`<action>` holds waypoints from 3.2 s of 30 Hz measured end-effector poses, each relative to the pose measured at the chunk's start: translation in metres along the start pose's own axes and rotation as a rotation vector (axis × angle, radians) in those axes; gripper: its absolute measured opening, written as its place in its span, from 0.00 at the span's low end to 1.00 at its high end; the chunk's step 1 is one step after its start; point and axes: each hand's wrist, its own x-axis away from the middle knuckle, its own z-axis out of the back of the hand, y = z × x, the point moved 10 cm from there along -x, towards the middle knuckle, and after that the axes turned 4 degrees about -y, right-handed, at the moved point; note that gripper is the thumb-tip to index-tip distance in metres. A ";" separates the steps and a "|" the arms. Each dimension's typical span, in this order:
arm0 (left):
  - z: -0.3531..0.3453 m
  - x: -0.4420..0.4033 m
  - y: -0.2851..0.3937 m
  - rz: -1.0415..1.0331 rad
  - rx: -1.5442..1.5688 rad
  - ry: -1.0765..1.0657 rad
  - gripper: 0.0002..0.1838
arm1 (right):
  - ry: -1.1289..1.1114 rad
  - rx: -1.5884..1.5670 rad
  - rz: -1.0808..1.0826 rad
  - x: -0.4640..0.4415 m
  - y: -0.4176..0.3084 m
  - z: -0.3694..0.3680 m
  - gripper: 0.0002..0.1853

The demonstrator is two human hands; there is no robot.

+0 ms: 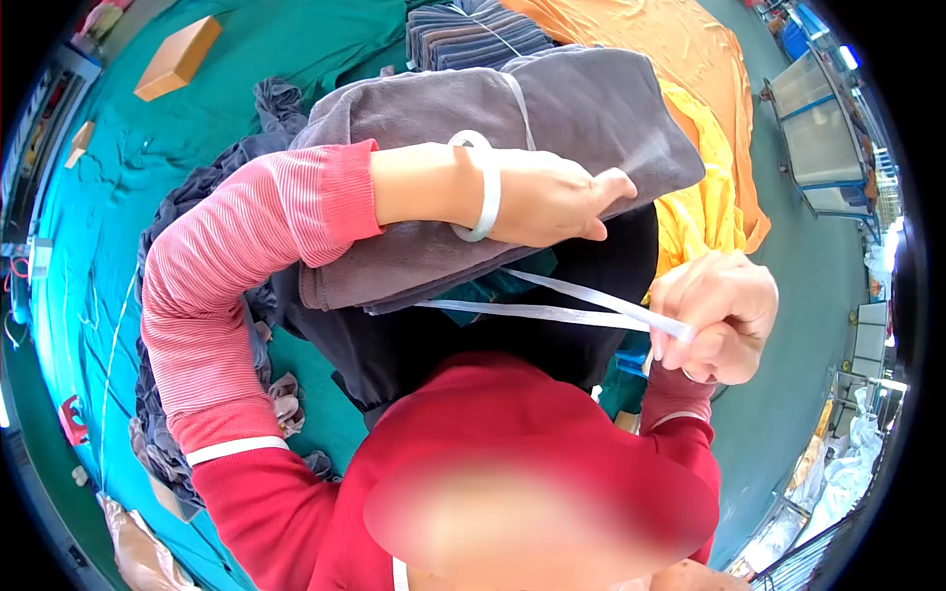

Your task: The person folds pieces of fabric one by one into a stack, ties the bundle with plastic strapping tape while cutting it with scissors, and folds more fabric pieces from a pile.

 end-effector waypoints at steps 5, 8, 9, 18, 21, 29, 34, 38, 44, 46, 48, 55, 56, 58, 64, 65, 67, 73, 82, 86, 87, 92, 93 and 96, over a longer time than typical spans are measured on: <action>0.003 0.003 -0.006 0.075 -0.015 0.013 0.38 | -0.117 0.012 -0.049 -0.010 -0.015 -0.001 0.04; 0.002 0.004 -0.009 0.076 -0.053 0.029 0.42 | -0.177 0.009 -0.056 -0.010 -0.020 0.003 0.05; 0.003 0.004 -0.008 0.069 -0.062 0.039 0.42 | -0.181 0.014 -0.062 -0.010 -0.021 0.004 0.06; 0.010 0.002 -0.023 0.213 0.081 0.050 0.45 | -0.200 0.033 -0.018 -0.016 -0.027 0.013 0.13; 0.016 0.005 -0.025 0.111 0.243 0.179 0.45 | -0.068 0.052 0.014 -0.016 -0.024 0.020 0.14; 0.001 0.000 -0.019 0.056 -0.066 -0.099 0.12 | 0.066 -0.014 0.039 -0.013 -0.023 0.031 0.14; -0.009 -0.003 -0.003 -0.023 -0.274 -0.073 0.12 | 0.027 -0.009 0.056 -0.015 -0.030 0.028 0.14; -0.015 -0.004 -0.009 0.069 -0.283 -0.159 0.12 | 0.002 -0.026 0.028 -0.018 -0.034 0.025 0.14; -0.010 0.001 -0.003 0.064 -0.214 -0.131 0.26 | 0.051 -0.011 0.089 -0.014 -0.039 0.036 0.15; -0.015 0.000 0.003 -0.058 -0.240 -0.124 0.19 | 0.075 -0.026 0.081 -0.010 -0.036 0.044 0.11; -0.019 -0.004 0.001 -0.047 -0.180 -0.130 0.15 | 0.101 -0.038 0.074 -0.009 -0.035 0.053 0.08; -0.034 -0.009 -0.012 0.026 -0.224 -0.258 0.13 | 0.306 0.074 0.120 -0.006 -0.036 0.071 0.16; -0.034 -0.008 -0.012 0.025 -0.250 -0.262 0.13 | 0.431 0.220 0.101 0.025 -0.035 0.104 0.16; -0.033 -0.006 -0.018 0.079 -0.130 -0.290 0.15 | 0.235 0.382 0.104 -0.011 -0.037 0.085 0.17; -0.024 -0.005 -0.018 -0.008 -0.170 -0.215 0.11 | 0.451 0.950 -0.228 0.005 0.011 0.068 0.10; -0.021 -0.004 -0.018 -0.026 -0.167 -0.190 0.11 | 0.388 1.133 -0.226 0.009 0.023 0.059 0.12; -0.020 -0.003 -0.024 -0.033 -0.157 -0.163 0.12 | 0.392 1.246 -0.286 0.025 0.044 0.052 0.10; -0.011 -0.011 -0.026 -0.006 0.002 -0.225 0.16 | 0.535 0.938 -0.313 0.073 0.089 0.064 0.06; -0.001 -0.014 -0.047 0.195 0.456 -0.095 0.11 | 0.357 1.044 -0.038 0.059 0.111 0.024 0.05; 0.006 -0.013 -0.017 0.006 -0.072 -0.004 0.10 | 0.369 0.958 0.085 0.051 0.100 0.030 0.06; 0.008 -0.012 -0.006 -0.067 -0.255 0.027 0.10 | 0.410 0.802 0.021 0.060 0.109 0.040 0.04; -0.031 0.021 0.060 -0.814 -1.067 0.213 0.06 | 0.698 0.129 0.123 0.084 0.133 0.061 0.05; -0.028 0.021 0.065 -0.848 -1.051 0.281 0.06 | 0.755 0.056 0.113 0.084 0.138 0.062 0.07; -0.015 0.022 0.077 -0.892 -0.943 0.425 0.07 | 0.719 0.322 0.021 0.070 0.128 0.059 0.13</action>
